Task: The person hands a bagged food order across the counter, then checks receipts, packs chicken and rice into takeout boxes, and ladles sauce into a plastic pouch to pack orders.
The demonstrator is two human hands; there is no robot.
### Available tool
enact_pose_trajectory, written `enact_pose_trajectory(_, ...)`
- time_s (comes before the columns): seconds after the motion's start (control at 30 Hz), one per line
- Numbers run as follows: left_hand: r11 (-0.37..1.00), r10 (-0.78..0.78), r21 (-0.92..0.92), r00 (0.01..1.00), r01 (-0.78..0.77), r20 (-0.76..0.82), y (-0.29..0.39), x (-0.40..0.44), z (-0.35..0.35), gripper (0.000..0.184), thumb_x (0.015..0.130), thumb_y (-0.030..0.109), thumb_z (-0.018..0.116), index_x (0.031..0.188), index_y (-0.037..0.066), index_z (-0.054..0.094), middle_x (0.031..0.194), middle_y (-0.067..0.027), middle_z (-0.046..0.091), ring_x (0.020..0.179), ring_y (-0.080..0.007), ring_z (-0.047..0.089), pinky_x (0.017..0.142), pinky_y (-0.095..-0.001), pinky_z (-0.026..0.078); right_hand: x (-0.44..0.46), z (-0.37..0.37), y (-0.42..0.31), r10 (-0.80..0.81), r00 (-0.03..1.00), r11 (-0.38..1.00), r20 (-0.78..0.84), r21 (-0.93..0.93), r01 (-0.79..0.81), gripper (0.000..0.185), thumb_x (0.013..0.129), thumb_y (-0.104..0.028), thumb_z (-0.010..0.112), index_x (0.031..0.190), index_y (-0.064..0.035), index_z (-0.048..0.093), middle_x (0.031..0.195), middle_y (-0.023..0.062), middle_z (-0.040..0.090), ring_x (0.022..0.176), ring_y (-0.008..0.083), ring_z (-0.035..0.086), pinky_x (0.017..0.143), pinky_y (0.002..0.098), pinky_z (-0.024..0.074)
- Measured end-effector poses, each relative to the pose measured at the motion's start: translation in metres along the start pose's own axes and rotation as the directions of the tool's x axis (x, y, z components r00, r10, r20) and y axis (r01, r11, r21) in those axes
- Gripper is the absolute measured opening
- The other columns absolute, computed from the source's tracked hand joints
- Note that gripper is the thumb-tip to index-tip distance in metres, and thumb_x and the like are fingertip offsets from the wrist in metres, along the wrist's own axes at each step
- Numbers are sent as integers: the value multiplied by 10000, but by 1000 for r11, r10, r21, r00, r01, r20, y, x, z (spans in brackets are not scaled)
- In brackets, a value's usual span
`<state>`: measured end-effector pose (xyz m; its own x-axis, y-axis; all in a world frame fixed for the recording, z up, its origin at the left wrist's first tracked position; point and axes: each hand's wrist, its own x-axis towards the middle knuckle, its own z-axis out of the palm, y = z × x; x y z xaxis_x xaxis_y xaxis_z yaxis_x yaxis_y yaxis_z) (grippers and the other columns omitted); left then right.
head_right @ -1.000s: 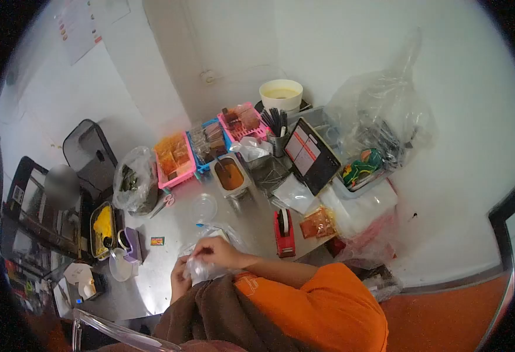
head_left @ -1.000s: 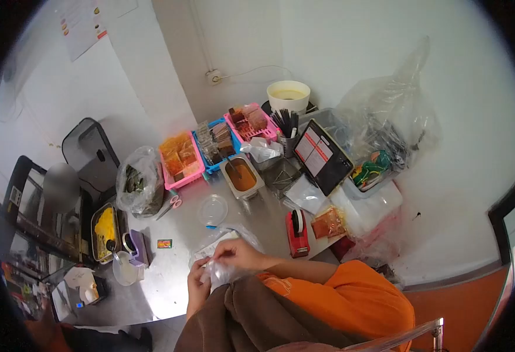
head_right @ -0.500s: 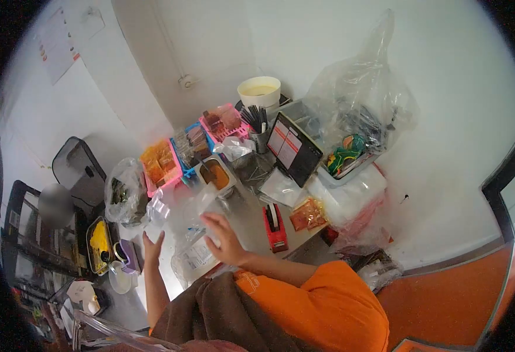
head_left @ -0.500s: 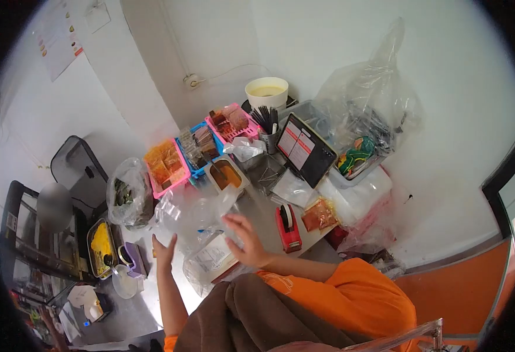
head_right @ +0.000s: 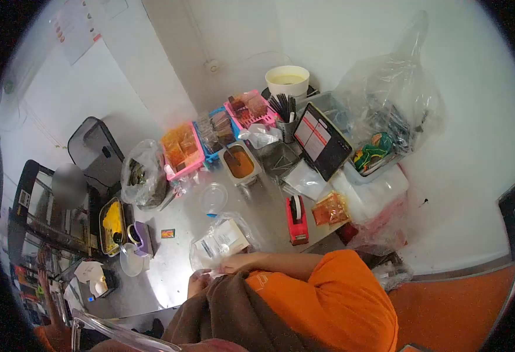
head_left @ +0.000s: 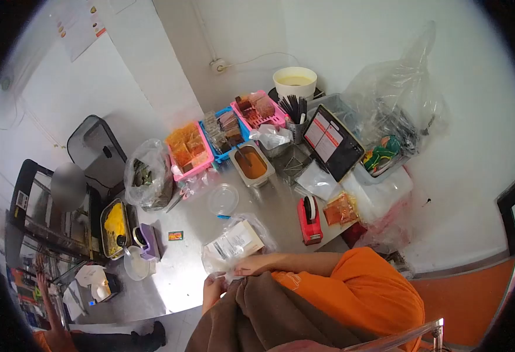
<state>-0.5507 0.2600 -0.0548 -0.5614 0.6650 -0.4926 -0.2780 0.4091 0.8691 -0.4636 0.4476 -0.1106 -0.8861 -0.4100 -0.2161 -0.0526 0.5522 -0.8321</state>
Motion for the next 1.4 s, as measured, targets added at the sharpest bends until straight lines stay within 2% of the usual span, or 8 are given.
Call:
enact_pose_trajectory(0.23,939,48,-330,989,-93,-142,-2,-3,-1,254,756,5,471,1009,-7,497,615,-76,521,475,-143,511,399,-241,389,-35,-4,-30,-3,808,889,-590,-371,-268,580,884,-518,305,1178,-59,502,1088,207,556,1001,355,529,860,403,407)
enact_pose_trajectory(0.4,941,17,-329,980,-82,-197,-9,-6,-12,358,756,4,462,1111,4,417,585,-101,521,473,-153,514,365,-220,336,-70,-58,-25,197,966,979,-170,94,-183,366,883,-342,449,1053,-55,600,985,158,614,847,228,600,761,364,460)
enact_pose_trajectory(0.5,985,75,-136,977,-103,-198,-16,-8,-16,403,755,1,465,1148,7,375,584,-123,538,457,-155,501,370,-229,337,-137,-104,0,242,560,966,-792,250,-63,238,822,-218,556,971,-47,630,906,120,638,783,182,600,726,318,464)
enact_pose_trajectory(0.53,985,64,-143,976,-95,-207,-18,-8,-16,405,755,-2,465,1150,7,373,584,-122,538,451,-153,492,372,-231,336,-159,-122,-2,287,236,955,-928,257,-151,176,790,-194,559,864,-50,629,851,117,633,839,261,602,756,355,460)
enact_pose_trajectory(0.63,985,39,-158,974,-76,-224,-18,-5,-14,411,756,-9,464,1155,9,369,583,-120,539,434,-148,465,378,-238,335,-210,-144,73,199,-109,724,-974,221,-654,308,797,-248,554,1024,-45,506,1186,171,495,893,347,578,777,426,461)
enact_pose_trajectory(0.83,993,56,-89,979,-75,-196,-8,-5,-8,363,768,24,467,1129,44,436,597,-25,506,491,-82,432,442,-215,336,-251,-154,96,449,-156,558,-880,413,-720,371,791,-257,579,1071,-41,467,1396,150,254,952,368,560,782,435,460)
enact_pose_trajectory(1.03,981,68,-168,981,-99,-183,-16,2,-14,386,760,-8,438,1141,12,381,528,-62,467,423,-120,402,385,-238,317,-265,-155,80,250,-270,609,-930,368,-702,352,804,-250,557,1046,-24,438,1406,164,215,806,372,601,683,433,491)
enact_pose_trajectory(1.4,973,223,85,962,-212,-154,-23,5,-16,403,746,-12,443,1141,9,371,516,-54,459,414,-117,393,381,-240,313,-238,-142,93,405,-76,513,-911,296,-806,324,824,-291,524,1000,-33,439,1386,115,292,804,361,599,680,439,483)
